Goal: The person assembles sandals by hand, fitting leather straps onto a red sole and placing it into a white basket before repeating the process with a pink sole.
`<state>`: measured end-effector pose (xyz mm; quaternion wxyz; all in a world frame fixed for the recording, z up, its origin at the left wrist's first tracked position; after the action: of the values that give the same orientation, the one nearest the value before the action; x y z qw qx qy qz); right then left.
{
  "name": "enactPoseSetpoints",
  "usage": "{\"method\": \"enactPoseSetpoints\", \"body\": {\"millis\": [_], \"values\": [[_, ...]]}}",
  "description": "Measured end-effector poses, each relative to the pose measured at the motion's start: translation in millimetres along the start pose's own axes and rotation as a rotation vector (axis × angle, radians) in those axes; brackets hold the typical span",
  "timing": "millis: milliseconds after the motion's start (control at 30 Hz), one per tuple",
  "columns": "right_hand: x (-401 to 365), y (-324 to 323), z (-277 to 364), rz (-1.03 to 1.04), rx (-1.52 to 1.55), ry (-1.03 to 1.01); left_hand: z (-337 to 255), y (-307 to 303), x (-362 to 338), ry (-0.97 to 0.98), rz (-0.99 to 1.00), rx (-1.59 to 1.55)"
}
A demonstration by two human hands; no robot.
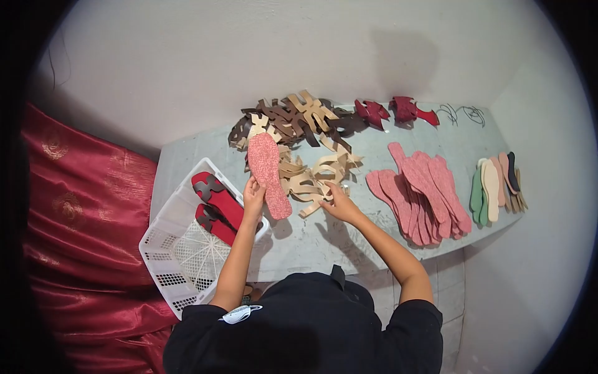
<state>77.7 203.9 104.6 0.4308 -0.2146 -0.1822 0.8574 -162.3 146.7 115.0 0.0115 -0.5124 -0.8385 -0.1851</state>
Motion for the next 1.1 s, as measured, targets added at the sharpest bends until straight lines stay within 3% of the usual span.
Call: {"method": "enactPoseSetpoints", "body": {"millis": [100,433,667,933,1100], "values": [[45.9,9.0,1.1,-0.060,-0.153,-0.208,2.2,-1.2,0.9,0.042,-0.049,-0.029],[169.8,31.0,20.0,0.024,-0.697,-0.003,-9.3,4.1,0.8,0.185,-0.034,0.092],[221.2,51.9,21.5,0.058,-1.029,0.035,-8.0,4.2,-4.3,0.095,-0.081,0.111],[215.0,49.2,26.3,-0.006,-0.912,-0.069,-8.6,4.9,-5.3,0.091,-0.081,0.124],[201.3,6.0,56.7,-0.086,-0.778,-0.203,-11.7,4.9,-2.9,0.135,-0.078,0.133]]}}
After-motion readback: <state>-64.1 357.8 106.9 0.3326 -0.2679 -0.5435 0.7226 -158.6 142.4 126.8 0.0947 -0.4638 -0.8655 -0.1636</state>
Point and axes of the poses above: each hand's wrist, its own x-axis towards the middle knuckle, its own y-axis out of the palm, z = x × y, the point moved 8 cm from there along x, towards the middle knuckle, and after that the axes turned 10 degrees about y, right-handed, at the moved point
